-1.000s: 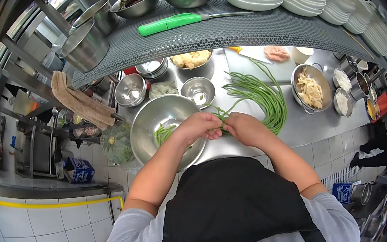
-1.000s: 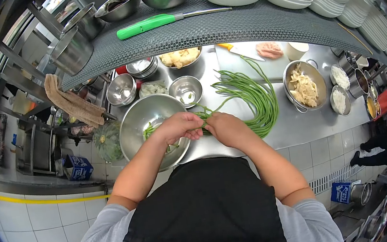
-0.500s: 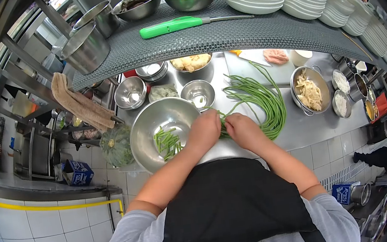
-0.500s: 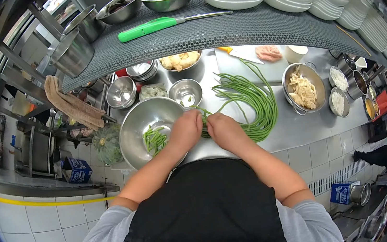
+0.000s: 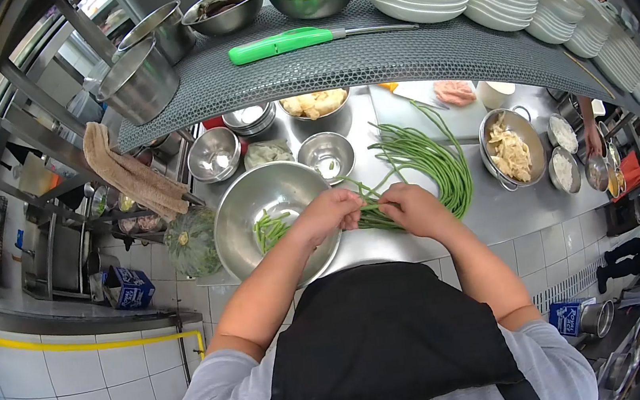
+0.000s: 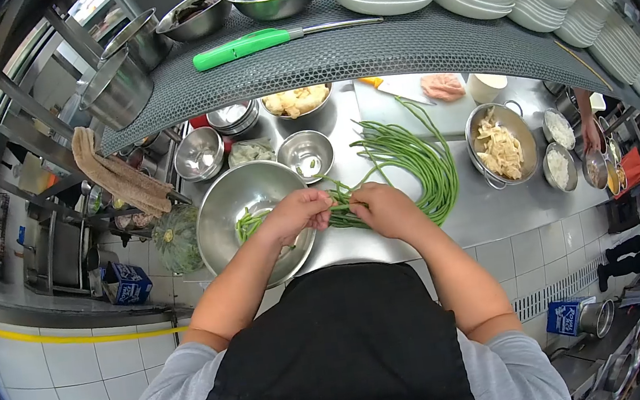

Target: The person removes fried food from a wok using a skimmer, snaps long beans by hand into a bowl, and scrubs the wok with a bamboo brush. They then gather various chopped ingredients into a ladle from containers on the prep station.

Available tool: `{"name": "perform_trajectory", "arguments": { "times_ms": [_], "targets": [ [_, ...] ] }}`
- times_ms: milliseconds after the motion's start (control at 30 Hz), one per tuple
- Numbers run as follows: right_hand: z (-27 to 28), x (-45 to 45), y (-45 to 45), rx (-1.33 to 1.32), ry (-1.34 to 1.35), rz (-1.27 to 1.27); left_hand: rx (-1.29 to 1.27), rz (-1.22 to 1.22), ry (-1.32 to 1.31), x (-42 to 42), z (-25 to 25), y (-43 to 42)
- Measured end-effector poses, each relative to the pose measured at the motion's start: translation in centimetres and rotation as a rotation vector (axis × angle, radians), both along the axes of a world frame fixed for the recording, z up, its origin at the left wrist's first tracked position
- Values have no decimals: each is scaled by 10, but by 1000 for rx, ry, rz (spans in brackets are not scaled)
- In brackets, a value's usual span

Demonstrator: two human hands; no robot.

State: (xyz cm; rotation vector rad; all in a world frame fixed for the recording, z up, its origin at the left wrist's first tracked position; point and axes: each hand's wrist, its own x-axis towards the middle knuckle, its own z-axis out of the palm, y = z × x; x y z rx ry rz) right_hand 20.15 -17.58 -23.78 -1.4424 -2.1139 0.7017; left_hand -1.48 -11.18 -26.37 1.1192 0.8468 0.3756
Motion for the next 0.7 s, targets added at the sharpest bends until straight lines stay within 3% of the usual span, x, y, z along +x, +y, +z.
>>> {"name": "perform_trajectory", "arguments": {
  "times_ms": [100, 333, 533, 600, 700],
  "targets": [
    [6, -3, -3, 28, 20, 41, -98, -47, 34, 1, 10, -2],
    [5, -11, -4, 63, -11, 0, -63, -124, 69, 6, 6, 2],
    [-2, -10, -1, 84, 21, -1, 218, -207, 182, 11, -1, -1],
    [1, -7, -3, 91, 91, -20, 510, -194, 279, 11, -4, -1],
    [0, 2, -2, 48, 51, -3, 567, -235, 283, 8, 6, -4]
  ]
}}
